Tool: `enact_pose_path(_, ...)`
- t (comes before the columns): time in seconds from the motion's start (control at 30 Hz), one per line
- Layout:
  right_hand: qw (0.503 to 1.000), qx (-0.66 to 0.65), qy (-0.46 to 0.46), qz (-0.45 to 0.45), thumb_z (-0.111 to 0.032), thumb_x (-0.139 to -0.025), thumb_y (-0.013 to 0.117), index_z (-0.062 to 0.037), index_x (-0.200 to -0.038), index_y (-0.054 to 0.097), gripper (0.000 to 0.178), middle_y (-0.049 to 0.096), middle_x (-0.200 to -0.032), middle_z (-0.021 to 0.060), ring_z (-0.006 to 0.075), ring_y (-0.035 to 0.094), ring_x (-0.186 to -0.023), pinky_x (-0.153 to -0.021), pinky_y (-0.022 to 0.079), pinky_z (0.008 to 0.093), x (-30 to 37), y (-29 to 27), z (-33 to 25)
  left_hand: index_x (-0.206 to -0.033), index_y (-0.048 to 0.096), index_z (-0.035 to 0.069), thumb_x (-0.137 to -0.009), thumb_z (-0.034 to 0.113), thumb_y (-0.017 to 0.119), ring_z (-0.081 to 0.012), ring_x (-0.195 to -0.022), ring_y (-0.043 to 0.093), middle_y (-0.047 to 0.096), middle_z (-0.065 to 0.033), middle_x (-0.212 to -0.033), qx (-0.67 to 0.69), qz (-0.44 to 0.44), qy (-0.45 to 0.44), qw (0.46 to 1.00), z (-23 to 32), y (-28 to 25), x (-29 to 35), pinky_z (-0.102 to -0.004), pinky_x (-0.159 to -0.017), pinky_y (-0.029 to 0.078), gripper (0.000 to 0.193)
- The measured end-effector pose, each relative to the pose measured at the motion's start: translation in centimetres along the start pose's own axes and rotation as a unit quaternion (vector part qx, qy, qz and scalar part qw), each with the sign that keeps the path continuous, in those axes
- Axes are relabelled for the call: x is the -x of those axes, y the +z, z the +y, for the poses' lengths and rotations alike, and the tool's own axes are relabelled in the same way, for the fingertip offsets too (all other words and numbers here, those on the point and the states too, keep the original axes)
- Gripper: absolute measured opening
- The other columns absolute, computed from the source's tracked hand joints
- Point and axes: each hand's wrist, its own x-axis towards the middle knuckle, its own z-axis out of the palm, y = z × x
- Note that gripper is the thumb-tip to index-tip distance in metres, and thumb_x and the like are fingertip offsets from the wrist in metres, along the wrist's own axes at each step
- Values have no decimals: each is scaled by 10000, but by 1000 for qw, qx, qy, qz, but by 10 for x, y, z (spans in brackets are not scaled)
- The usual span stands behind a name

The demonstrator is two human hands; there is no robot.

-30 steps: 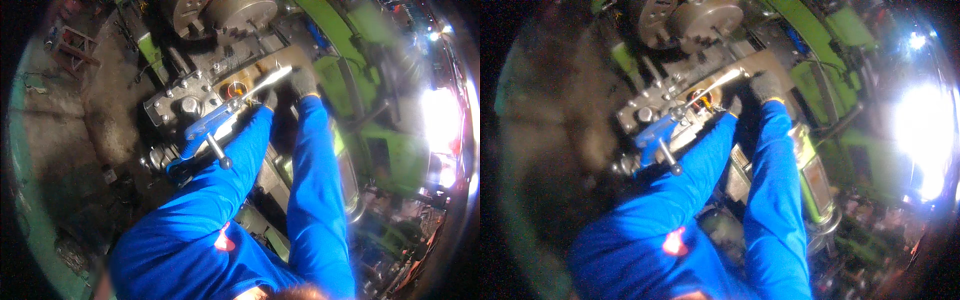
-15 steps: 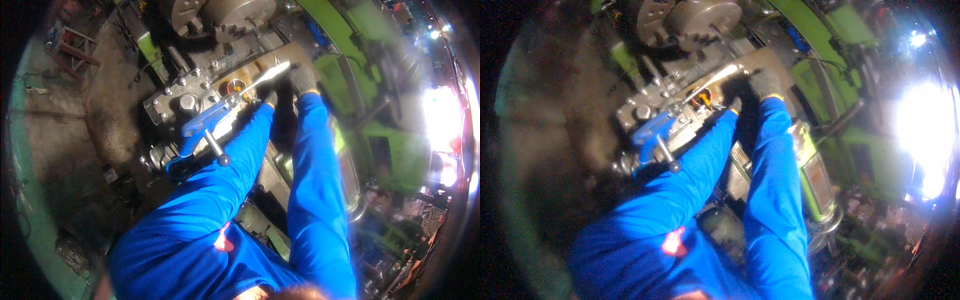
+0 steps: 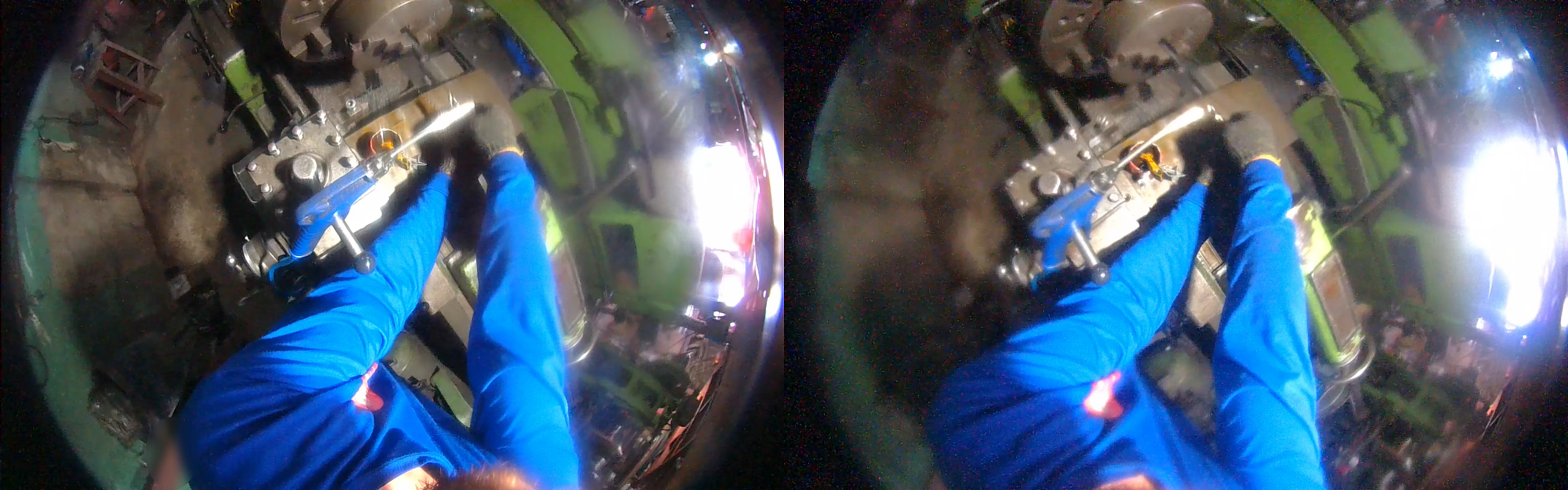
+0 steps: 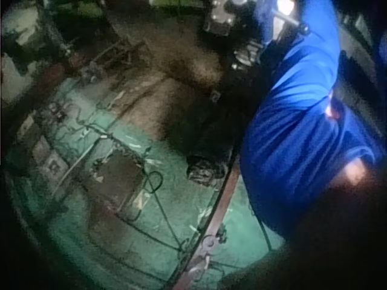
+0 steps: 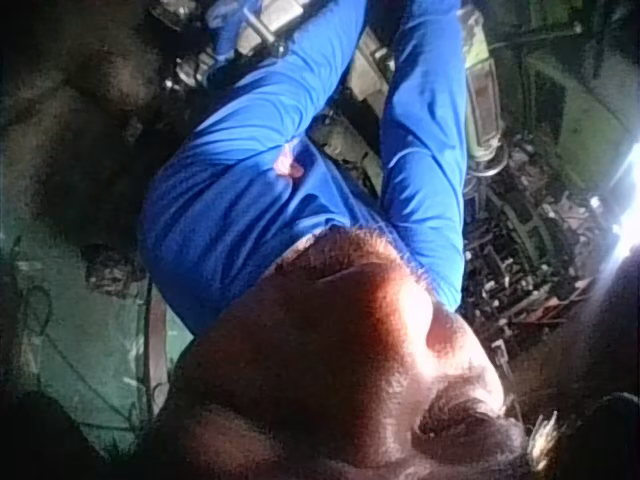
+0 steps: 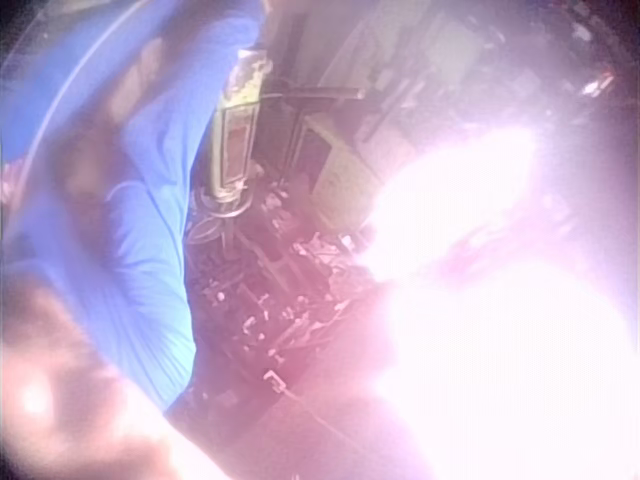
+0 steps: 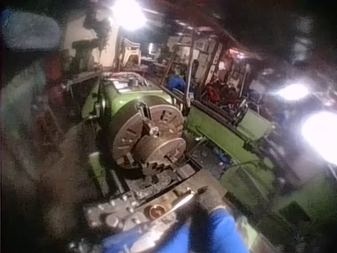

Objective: The person operates a metal lathe, using a handheld air blow gun to clear debris from the chuck and workpiece. They then use a brush to clean the chuck jaws and the rotating metal cylinder while the machine is running.

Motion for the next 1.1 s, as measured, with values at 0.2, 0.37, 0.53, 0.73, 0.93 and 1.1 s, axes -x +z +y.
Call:
enact_pose_path(0.2, 998, -35, 43, 17, -240, -891, 623, -4, -1044, 774, 319, 736, -1078, 256, 439, 705, -1042, -945, 552, 474, 2, 2, -9, -1224, 666, -67, -1034, 420, 496, -267, -1180, 588, 690, -199, -1233, -2, 8, -29, 1000, -15, -14, 25, -376, -1082, 411, 550)
enact_pose_path(0.37, 994, -84, 67, 4, -303, -922, 614, -3, -1092, 765, 377, 723, -1145, 262, 442, 681, -1108, -976, 532, 465, 11, -8, -18, -1225, 664, -69, -1034, 426, 494, -267, -1181, 586, 690, -201, -1233, -16, 7, -54, 998, -35, -27, 66, -375, -1085, 408, 557)
enact_pose_path(0.53, 985, -158, -2, 64, -397, -949, 585, -8, -1145, 746, 464, 708, -1201, 253, 437, 650, -1163, -1019, 501, 457, 10, -9, -20, -1226, 663, -71, -1035, 432, 491, -268, -1183, 584, 690, -202, -1232, -40, 0, -45, 998, -26, -60, 123, -375, -1088, 405, 565)
enact_pose_path(0.73, 934, -252, 21, 253, -453, -949, 603, -7, -1165, 730, 511, 707, -1207, 243, 417, 652, -1143, -1005, 495, 469, 33, -32, -19, -873, 583, 39, -973, 116, 450, -204, -749, 542, 568, -89, -784, -177, -168, -27, 969, 131, -68, 251, -370, -688, 437, 184)
enact_pose_path(0.93, 863, -302, 10, 406, -224, -968, 638, 12, -1147, 721, 307, 694, -1253, 216, 366, 653, -1169, -1023, 485, 449, 147, -52, -31, -876, 604, 54, -1090, 253, 452, -103, -735, 524, 570, -8, -790, -280, -257, 9, 925, 191, -168, 305, -266, -688, 442, 329)
enact_pose_path(1.1, 836, -386, 31, 388, -136, -1004, 603, 1, -1170, 717, 244, 702, -1204, 153, 263, 625, -1166, -1017, 484, 388, 283, -9, -18, -870, 592, 51, -1094, 243, 459, -125, -732, 530, 571, -37, -787, -232, -217, -49, 947, 213, -238, 317, -276, -716, 459, 323)
